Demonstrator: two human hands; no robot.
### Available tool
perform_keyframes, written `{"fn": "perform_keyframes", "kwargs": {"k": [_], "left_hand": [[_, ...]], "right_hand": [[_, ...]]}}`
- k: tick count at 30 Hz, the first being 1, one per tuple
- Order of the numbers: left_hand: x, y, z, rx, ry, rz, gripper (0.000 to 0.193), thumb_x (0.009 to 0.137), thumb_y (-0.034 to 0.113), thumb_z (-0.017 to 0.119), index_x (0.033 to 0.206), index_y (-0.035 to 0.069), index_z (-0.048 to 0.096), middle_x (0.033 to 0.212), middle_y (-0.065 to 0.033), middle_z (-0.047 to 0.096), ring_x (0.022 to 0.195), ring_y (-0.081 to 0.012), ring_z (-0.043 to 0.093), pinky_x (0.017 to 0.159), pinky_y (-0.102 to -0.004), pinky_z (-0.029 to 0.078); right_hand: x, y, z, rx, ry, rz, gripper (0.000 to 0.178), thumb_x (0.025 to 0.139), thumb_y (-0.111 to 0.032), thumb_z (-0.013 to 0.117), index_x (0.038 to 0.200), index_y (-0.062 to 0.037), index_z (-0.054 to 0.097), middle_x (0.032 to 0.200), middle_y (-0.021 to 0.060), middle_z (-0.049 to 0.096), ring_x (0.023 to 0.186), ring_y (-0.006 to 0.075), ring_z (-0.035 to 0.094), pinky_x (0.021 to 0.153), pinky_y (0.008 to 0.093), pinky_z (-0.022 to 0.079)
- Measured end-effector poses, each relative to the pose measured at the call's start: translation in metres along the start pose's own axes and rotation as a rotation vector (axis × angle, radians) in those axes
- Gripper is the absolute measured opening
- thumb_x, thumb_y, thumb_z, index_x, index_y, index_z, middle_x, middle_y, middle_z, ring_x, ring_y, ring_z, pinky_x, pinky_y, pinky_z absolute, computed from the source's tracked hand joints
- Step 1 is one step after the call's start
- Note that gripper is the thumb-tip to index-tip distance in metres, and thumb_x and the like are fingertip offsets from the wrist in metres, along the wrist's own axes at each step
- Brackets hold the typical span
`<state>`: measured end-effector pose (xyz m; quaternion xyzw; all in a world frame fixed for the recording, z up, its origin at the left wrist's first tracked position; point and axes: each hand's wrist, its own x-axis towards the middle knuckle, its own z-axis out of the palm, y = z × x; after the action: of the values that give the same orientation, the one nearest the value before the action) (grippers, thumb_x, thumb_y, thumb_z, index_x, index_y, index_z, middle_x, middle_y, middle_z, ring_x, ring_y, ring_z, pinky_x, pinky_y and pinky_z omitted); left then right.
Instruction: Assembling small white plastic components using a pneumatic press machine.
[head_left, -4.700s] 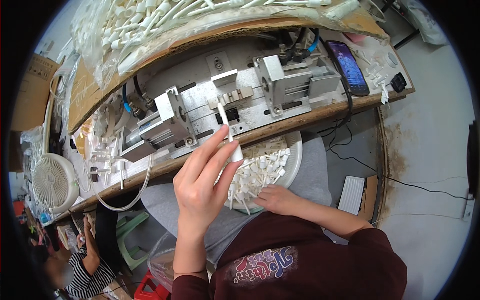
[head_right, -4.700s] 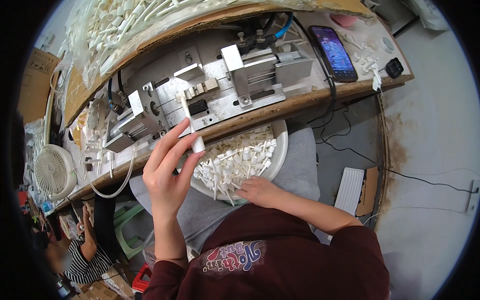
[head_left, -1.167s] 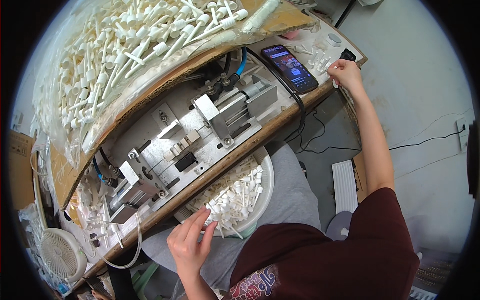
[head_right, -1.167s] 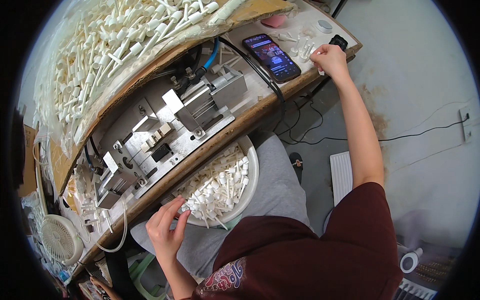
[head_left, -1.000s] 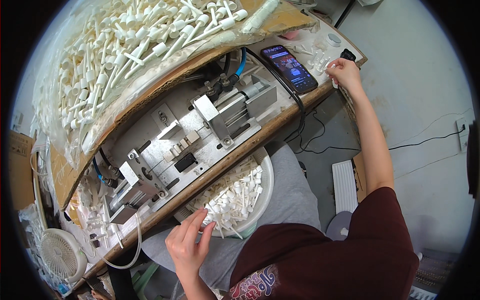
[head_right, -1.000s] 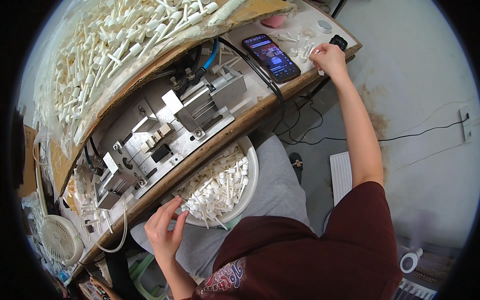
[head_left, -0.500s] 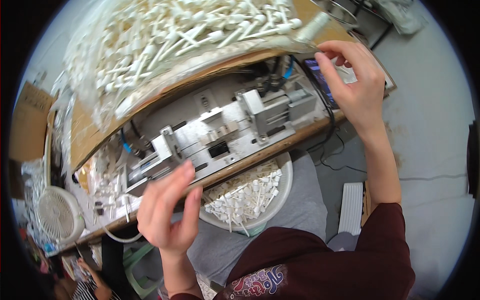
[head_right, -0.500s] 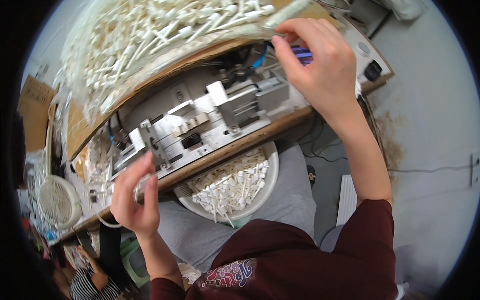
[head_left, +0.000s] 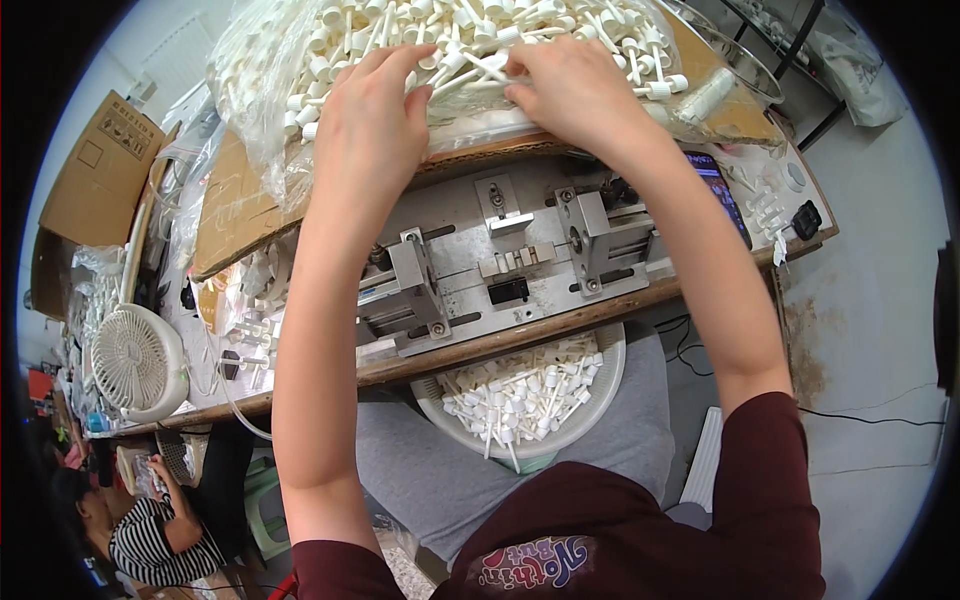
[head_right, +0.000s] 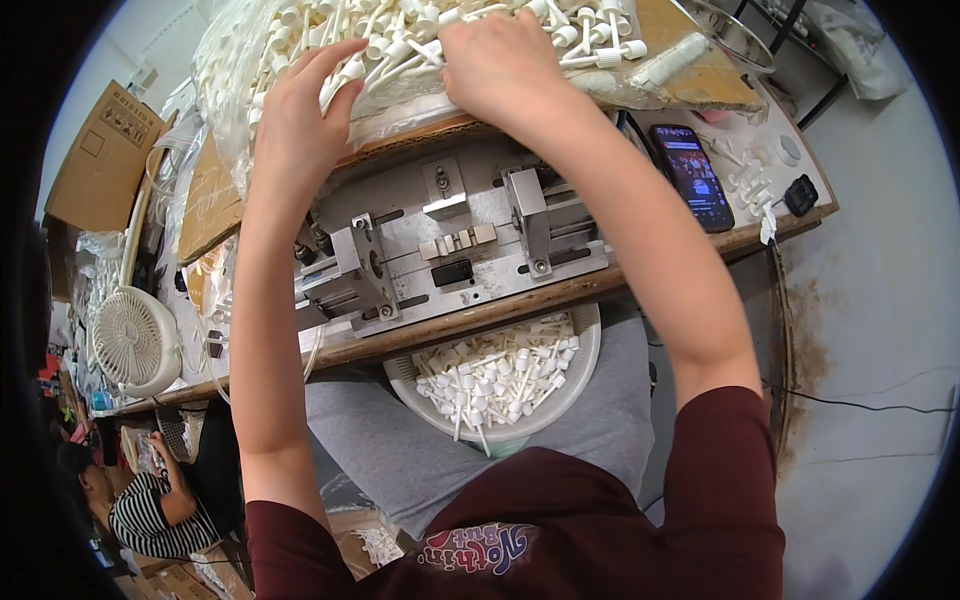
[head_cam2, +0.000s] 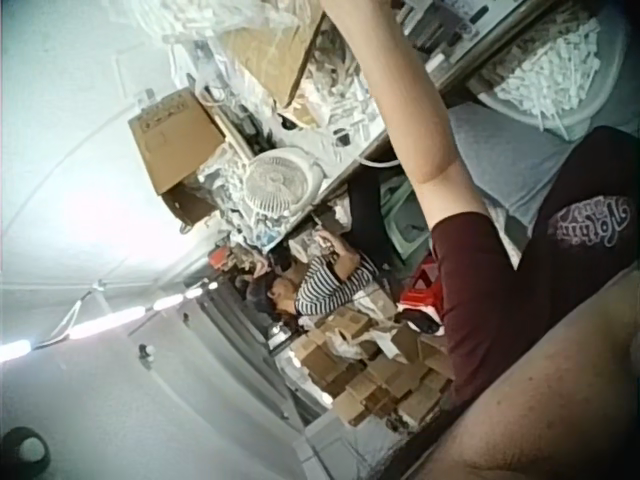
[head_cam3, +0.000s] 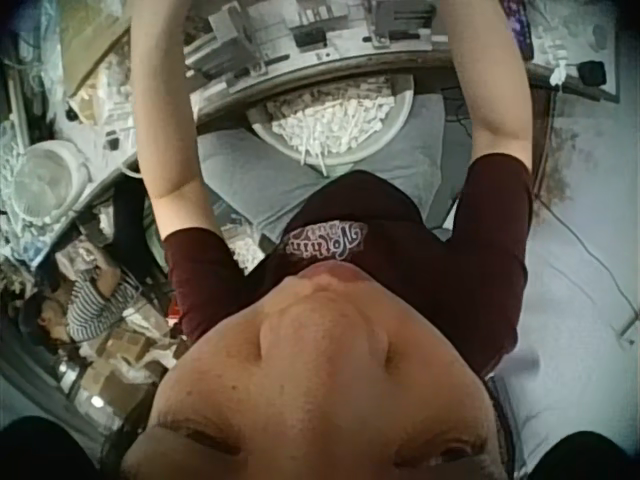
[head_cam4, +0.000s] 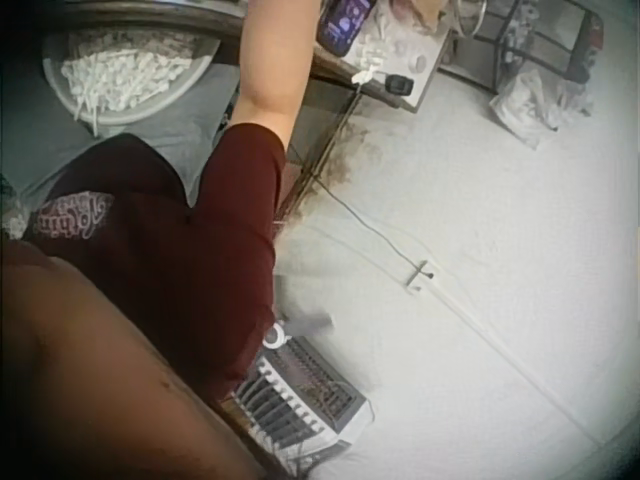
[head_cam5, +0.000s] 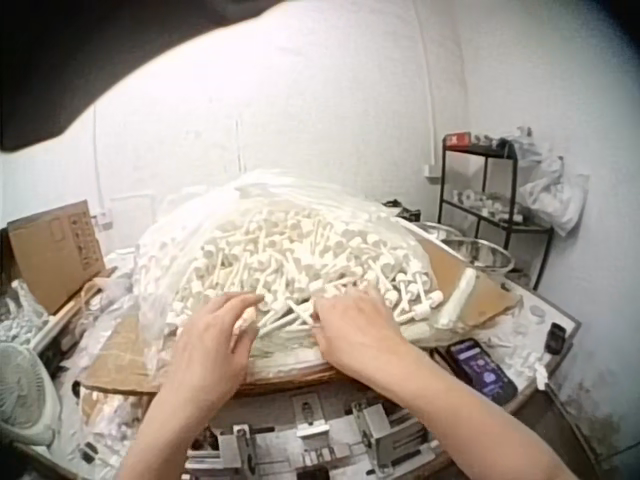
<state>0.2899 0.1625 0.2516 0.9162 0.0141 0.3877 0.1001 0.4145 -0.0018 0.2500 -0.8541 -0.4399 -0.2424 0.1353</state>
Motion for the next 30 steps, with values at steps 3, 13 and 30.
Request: {"fn": "perform_keyframes", "kwargs": {"k": [3, 13, 30], "left_hand": [[0.004, -0.010, 0.022, 0.137, -0.060, -0.043, 0.033, 0.094, 0.020, 0.066, 0.126, 0.013, 0.067, 0.121, -0.0112, 0.069, 0.115, -0.0333, 0.062, 0.099, -0.0417, 0.048], [0.017, -0.003, 0.006, 0.175, -0.271, -0.147, 0.023, 0.091, 0.026, 0.068, 0.104, 0.009, 0.076, 0.097, -0.0117, 0.075, 0.096, -0.0308, 0.069, 0.084, -0.0406, 0.053], [0.019, -0.013, 0.009, 0.292, -0.126, 0.160, 0.018, 0.090, 0.011, 0.064, 0.104, 0.007, 0.075, 0.096, -0.0085, 0.071, 0.087, -0.0278, 0.069, 0.079, -0.0395, 0.053]], "right_hand": [[-0.008, -0.014, 0.005, 0.032, -0.039, 0.085, 0.014, 0.091, -0.015, 0.063, 0.097, -0.0041, 0.071, 0.096, 0.0139, 0.072, 0.092, 0.0319, 0.069, 0.085, 0.0442, 0.052], [-0.030, -0.011, 0.003, 0.074, 0.343, -0.183, 0.004, 0.086, -0.004, 0.065, 0.088, -0.0014, 0.067, 0.085, 0.0097, 0.066, 0.089, 0.0297, 0.064, 0.083, 0.0402, 0.051], [-0.150, -0.053, -0.024, 0.421, 0.412, -0.124, 0.020, 0.078, -0.003, 0.081, 0.095, -0.0004, 0.071, 0.096, 0.0114, 0.069, 0.067, 0.0183, 0.067, 0.053, 0.0274, 0.053]]}}
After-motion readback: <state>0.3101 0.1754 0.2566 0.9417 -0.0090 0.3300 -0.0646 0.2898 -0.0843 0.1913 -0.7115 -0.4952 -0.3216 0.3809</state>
